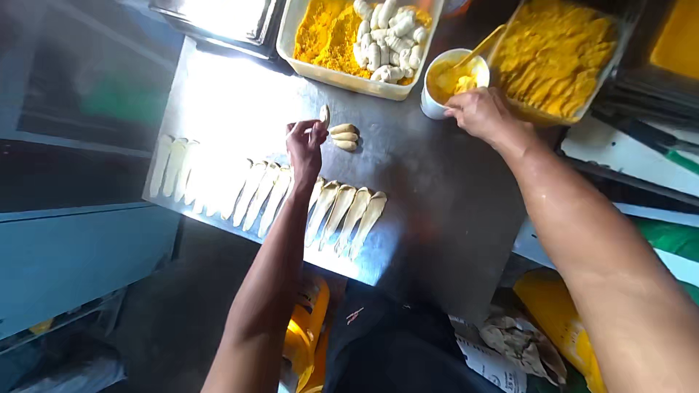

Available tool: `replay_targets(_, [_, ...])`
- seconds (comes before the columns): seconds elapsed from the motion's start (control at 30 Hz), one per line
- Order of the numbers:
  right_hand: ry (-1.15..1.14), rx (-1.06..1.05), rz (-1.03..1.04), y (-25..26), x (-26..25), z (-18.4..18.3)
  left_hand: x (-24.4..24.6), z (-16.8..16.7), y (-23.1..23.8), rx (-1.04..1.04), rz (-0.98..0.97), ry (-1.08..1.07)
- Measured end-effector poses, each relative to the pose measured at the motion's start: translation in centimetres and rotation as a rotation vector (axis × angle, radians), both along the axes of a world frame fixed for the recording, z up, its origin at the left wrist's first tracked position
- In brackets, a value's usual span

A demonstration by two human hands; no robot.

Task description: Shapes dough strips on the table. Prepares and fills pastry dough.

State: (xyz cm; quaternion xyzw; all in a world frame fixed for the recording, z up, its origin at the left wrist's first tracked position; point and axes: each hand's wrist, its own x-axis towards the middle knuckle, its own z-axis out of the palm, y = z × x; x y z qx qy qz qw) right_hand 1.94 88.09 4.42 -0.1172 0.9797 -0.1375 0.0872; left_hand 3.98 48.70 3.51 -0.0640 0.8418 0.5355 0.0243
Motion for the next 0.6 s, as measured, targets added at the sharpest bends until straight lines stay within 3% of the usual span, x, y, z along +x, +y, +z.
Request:
replay_targets(0.13, [0.366, -0.205, -0.141, -2.5, 6.1, 0.6, 13.2, -0.2, 0.7, 0.314, -0.036, -0.289])
replay_targets(0.23, [0.361, -0.306, -0.186, -7.1, 16.2, 2.6, 20.0, -1.9, 2.0, 0.410, -0.019, -0.393])
replay_targets(0.33, [0.297, -0.364, -0.115, -8.8, 23.1, -0.6, 22.1, -0.4, 5.1, 0.538, -0.048, -0.408])
replay_targets(0.43, [0.247, -0.446, -0.089, -9.5, 26.8, -1.5, 22.5, 1.2, 8.3, 0.731, -0.015, -0.434])
replay_targets(0.5, [0.208, -0.497, -0.089, -10.0, 28.0, -1.7, 22.6, -1.1, 9.7, 0.796, 0.086, -0.525])
replay_targets(0.6, [0.071, -0.566, -0.019, -11.2, 28.4, -3.0, 22.9, -6.6, 10.0, 0.720, 0.256, -0.695])
